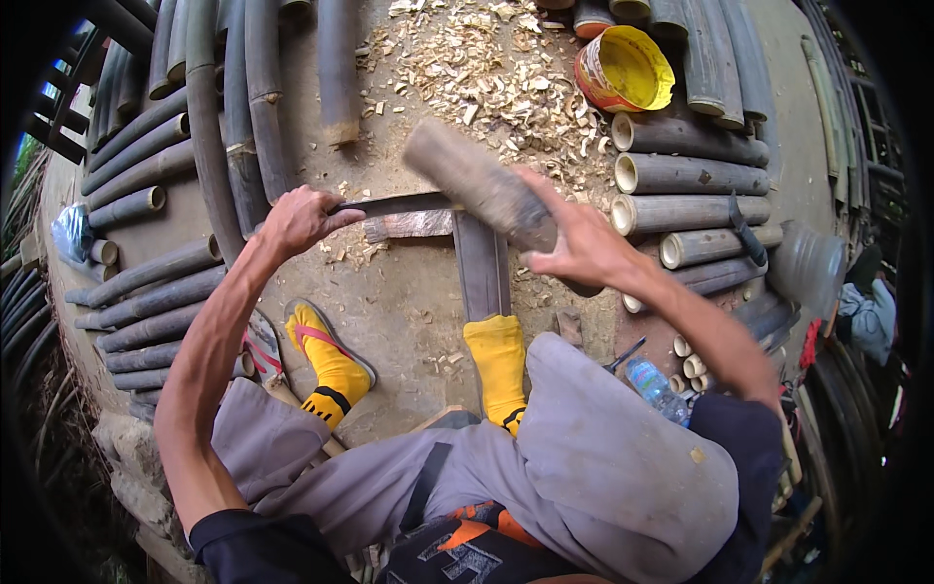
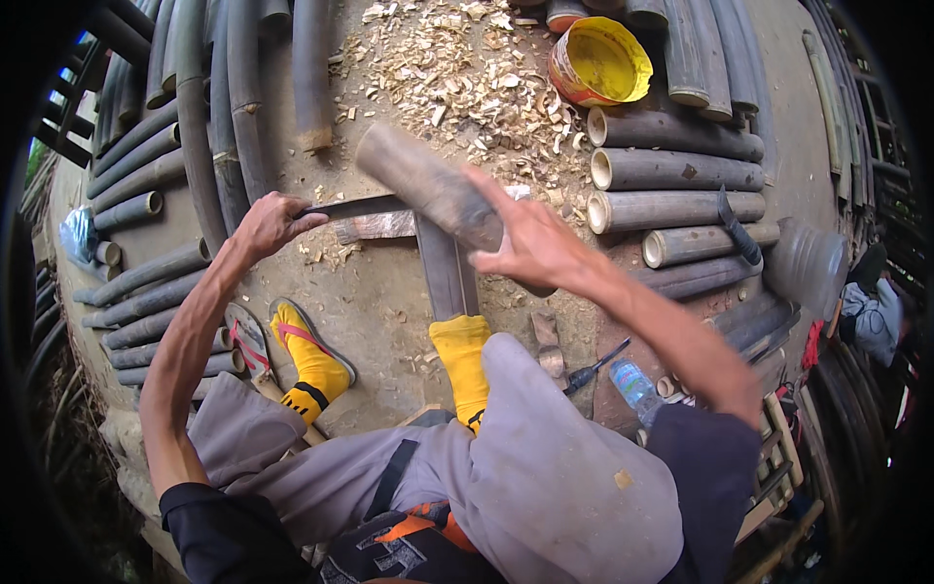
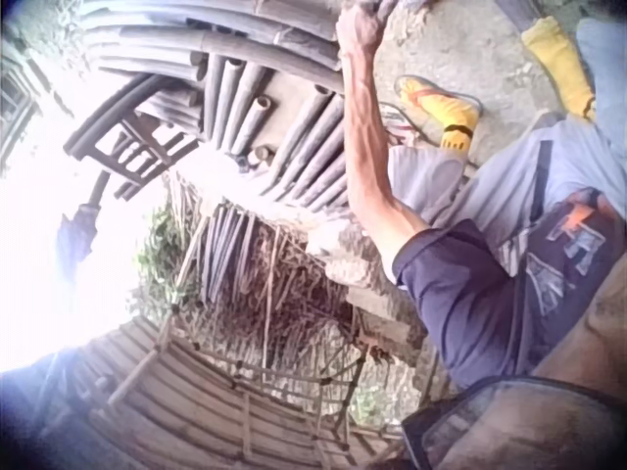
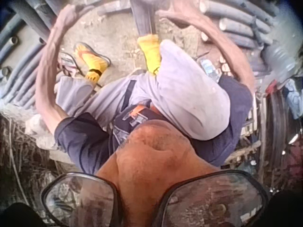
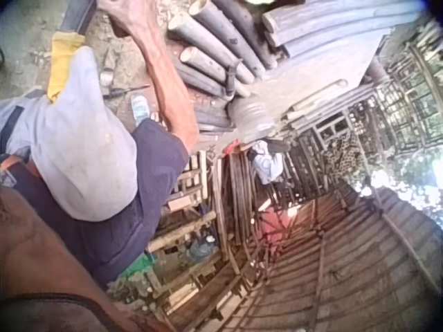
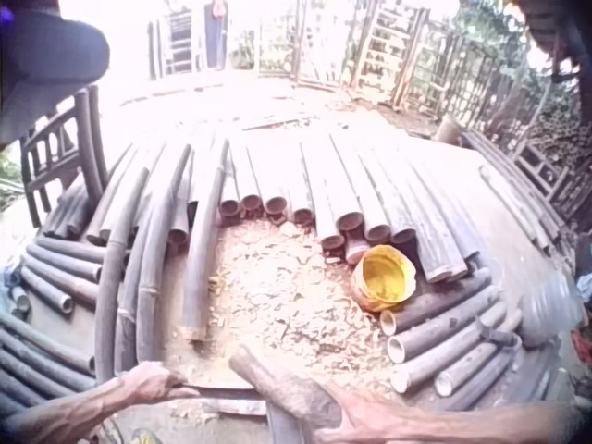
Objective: The person sits on the ground and uses a hand saw to cut a bamboo pole into shorter sections. They then use a knife and a wooden mallet to split the bamboo lengthwise and sharpen the knife on a sharpening stone.
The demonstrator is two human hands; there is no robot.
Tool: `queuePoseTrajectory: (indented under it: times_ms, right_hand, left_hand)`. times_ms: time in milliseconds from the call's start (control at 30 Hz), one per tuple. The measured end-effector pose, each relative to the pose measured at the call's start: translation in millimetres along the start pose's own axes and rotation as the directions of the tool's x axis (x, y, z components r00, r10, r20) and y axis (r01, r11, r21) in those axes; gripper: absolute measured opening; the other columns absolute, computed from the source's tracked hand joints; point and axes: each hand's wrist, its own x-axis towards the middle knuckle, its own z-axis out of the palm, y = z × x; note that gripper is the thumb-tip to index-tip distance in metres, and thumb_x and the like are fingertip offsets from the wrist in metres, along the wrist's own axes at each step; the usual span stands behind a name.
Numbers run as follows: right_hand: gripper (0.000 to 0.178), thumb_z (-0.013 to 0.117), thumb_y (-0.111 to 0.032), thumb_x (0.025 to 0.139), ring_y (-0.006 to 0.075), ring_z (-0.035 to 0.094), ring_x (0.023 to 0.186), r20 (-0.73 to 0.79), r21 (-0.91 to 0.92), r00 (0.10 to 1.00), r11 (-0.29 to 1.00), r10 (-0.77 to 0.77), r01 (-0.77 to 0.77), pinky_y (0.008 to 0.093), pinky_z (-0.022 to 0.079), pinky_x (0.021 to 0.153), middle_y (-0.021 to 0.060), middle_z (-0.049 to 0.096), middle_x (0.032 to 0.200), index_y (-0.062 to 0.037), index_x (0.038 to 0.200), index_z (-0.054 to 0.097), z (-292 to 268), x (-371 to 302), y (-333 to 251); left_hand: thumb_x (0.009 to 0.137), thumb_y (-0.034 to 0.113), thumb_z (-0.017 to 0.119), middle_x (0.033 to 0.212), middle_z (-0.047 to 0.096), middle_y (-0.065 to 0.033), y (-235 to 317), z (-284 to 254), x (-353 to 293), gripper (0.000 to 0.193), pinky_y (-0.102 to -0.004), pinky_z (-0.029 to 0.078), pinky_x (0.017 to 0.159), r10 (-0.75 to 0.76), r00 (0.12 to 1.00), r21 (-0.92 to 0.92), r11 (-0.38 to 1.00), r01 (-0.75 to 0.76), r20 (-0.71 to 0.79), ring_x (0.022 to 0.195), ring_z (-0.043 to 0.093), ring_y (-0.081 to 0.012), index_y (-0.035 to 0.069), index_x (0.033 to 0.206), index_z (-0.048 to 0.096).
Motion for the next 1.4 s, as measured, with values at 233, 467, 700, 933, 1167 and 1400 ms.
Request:
queuePoseTrajectory:
  times_ms: [233, 467, 700, 933, 1167, 1400]
  right_hand:
    - [0.096, 0.078, -0.025, 0.068, 0.0310, 0.058, 0.112, -0.179, 0.082, 0.979, 0.990, -0.096, 0.112, 0.0399, 0.045, 0.100, 0.0242, 0.053, 0.130, -0.0087, 0.149, 0.028, -23.1, 1.8, -47.9]
    - [0.089, 0.076, -0.026, 0.068, 0.0275, 0.058, 0.108, 0.277, 0.040, 0.906, 0.938, 0.322, -0.345, 0.0389, 0.044, 0.097, 0.0229, 0.057, 0.119, -0.0053, 0.143, 0.033, -5.4, -12.9, -5.0]
    - [0.088, 0.081, -0.035, 0.066, 0.0285, 0.056, 0.110, -0.085, 0.322, 0.912, 0.877, 0.401, -0.356, 0.0387, 0.043, 0.098, 0.0214, 0.057, 0.119, 0.0049, 0.132, 0.040, -3.7, -44.5, 19.9]
    - [0.088, 0.083, -0.036, 0.065, 0.0272, 0.057, 0.107, -0.280, 0.507, 0.866, 0.830, 0.414, -0.233, 0.0385, 0.044, 0.096, 0.0216, 0.058, 0.115, 0.0066, 0.129, 0.041, 1.9, -62.5, 9.4]
    - [0.086, 0.082, -0.039, 0.067, 0.0310, 0.058, 0.108, -0.385, 0.188, 0.849, 0.931, 0.363, -0.313, 0.0410, 0.045, 0.095, 0.0229, 0.058, 0.117, 0.0045, 0.130, 0.041, 22.7, -107.1, 2.8]
    - [0.073, 0.082, -0.022, 0.070, 0.0345, 0.068, 0.098, -0.155, 0.185, 0.799, 0.812, 0.581, -0.554, 0.0428, 0.052, 0.086, 0.0243, 0.067, 0.105, 0.0007, 0.128, 0.044, 60.7, -124.7, -14.9]
  left_hand:
    - [0.089, 0.053, 0.060, 0.064, 0.055, -0.0234, -4.1, 3.3, -14.3, 0.055, -0.0451, 0.045, 0.058, -0.047, 0.999, -0.028, 0.998, 0.047, 0.005, 0.062, 0.056, -0.0424, -0.001, 0.080, 0.068]
    - [0.081, 0.049, 0.071, 0.061, 0.059, -0.0196, -7.7, -4.1, -2.1, 0.052, -0.0440, 0.043, 0.058, -0.064, 0.985, -0.174, 0.981, 0.091, 0.158, 0.057, 0.059, -0.0292, -0.002, 0.085, 0.069]
    - [0.064, 0.025, 0.080, 0.064, 0.067, -0.0111, -17.0, 0.1, -6.9, 0.046, -0.0298, 0.050, 0.052, -0.250, 0.908, -0.297, 0.887, 0.354, 0.337, 0.055, 0.063, -0.0140, -0.004, 0.098, 0.071]
    - [0.064, 0.024, 0.079, 0.073, 0.067, -0.0136, -7.8, 110.7, -62.5, 0.037, -0.0375, 0.051, 0.067, -0.323, 0.933, -0.301, 0.916, 0.266, -0.158, 0.068, 0.065, -0.0256, 0.002, 0.092, 0.067]
    - [0.064, 0.002, 0.074, 0.086, 0.060, -0.0120, 20.0, -3.8, -61.9, 0.040, -0.0407, 0.049, 0.063, 0.244, 0.800, 0.326, 0.943, -0.064, -0.548, 0.075, 0.063, -0.0310, 0.007, 0.098, 0.053]
    - [0.067, 0.008, 0.070, 0.076, 0.059, -0.0124, 11.6, 68.6, -93.1, 0.028, -0.0408, 0.050, 0.063, 0.079, 0.951, 0.161, 0.986, -0.031, -0.300, 0.073, 0.063, -0.0317, 0.007, 0.090, 0.054]
